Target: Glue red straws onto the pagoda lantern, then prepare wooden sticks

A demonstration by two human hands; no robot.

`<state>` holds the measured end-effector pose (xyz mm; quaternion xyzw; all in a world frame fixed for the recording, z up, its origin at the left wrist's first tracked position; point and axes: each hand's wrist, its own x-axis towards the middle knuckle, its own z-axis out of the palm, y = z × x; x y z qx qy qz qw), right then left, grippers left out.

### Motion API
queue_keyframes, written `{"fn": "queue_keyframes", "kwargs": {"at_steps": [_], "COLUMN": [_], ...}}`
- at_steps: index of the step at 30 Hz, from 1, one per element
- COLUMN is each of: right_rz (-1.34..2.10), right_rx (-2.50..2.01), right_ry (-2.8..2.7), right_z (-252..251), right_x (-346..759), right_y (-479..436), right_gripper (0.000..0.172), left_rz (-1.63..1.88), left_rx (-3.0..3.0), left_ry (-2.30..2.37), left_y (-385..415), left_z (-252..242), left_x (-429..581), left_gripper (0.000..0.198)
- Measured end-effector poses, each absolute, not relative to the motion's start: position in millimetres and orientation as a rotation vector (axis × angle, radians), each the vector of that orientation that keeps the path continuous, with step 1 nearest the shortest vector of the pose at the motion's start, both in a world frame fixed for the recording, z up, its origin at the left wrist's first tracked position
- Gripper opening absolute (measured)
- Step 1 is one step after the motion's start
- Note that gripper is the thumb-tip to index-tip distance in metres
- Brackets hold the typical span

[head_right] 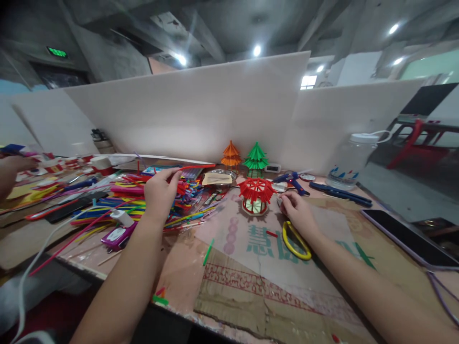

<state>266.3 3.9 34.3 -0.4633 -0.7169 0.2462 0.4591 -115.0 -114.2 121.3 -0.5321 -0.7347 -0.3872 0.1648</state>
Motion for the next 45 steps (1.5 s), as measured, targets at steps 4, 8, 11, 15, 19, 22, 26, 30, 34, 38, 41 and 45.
{"fn": "queue_keyframes", "kwargs": {"at_steps": [4, 8, 11, 15, 19, 22, 26, 30, 34, 38, 41, 45], "right_rz": [0.569, 0.532, 0.5, 0.469, 0.449, 0.435, 0.426, 0.419, 0.401, 0.396, 0.401, 0.401], "right_rx": [-1.129, -1.116, -1.115, -1.125, -1.131, -1.125, -1.121, -1.118, -1.13, -1.148, -1.157, -1.158], "right_ry": [-1.83, -1.904, -1.94, -1.97, -1.996, -2.016, -2.03, -2.042, -2.046, -2.058, -2.074, -2.09], "right_z": [30, 25, 23, 22, 23, 23, 21, 20, 21, 22, 23, 26], "right_x": [264, 263, 263, 263, 262, 263, 264, 264, 263, 263, 262, 262], "right_y": [2, 2, 4, 6, 4, 3, 4, 5, 4, 4, 4, 1], "right_gripper": [0.037, 0.037, 0.038, 0.036, 0.034, 0.033, 0.031, 0.031, 0.032, 0.034, 0.035, 0.034], "left_rz": [-0.965, -0.91, -0.943, -0.889, -0.845, -0.87, -0.933, -0.912, -0.791, -0.695, -0.674, -0.7], "left_rx": [-1.717, -1.731, -1.584, -1.558, -1.58, -1.558, -1.539, -1.617, -1.755, -1.813, -1.791, -1.745], "left_ry": [-2.152, -2.248, -2.218, -2.161, -2.137, -2.12, -2.1, -2.093, -2.089, -2.107, -2.134, -2.166], "left_y": [-113, -113, -111, -102, -90, -86, -87, -93, -98, -97, -97, -98], "left_z": [114, 107, 105, 97, 86, 82, 83, 88, 89, 85, 84, 87], "left_x": [-136, -163, -173, -175, -172, -169, -169, -175, -181, -180, -177, -178], "left_gripper": [0.024, 0.032, 0.039, 0.037, 0.03, 0.027, 0.03, 0.033, 0.028, 0.029, 0.024, 0.023]}}
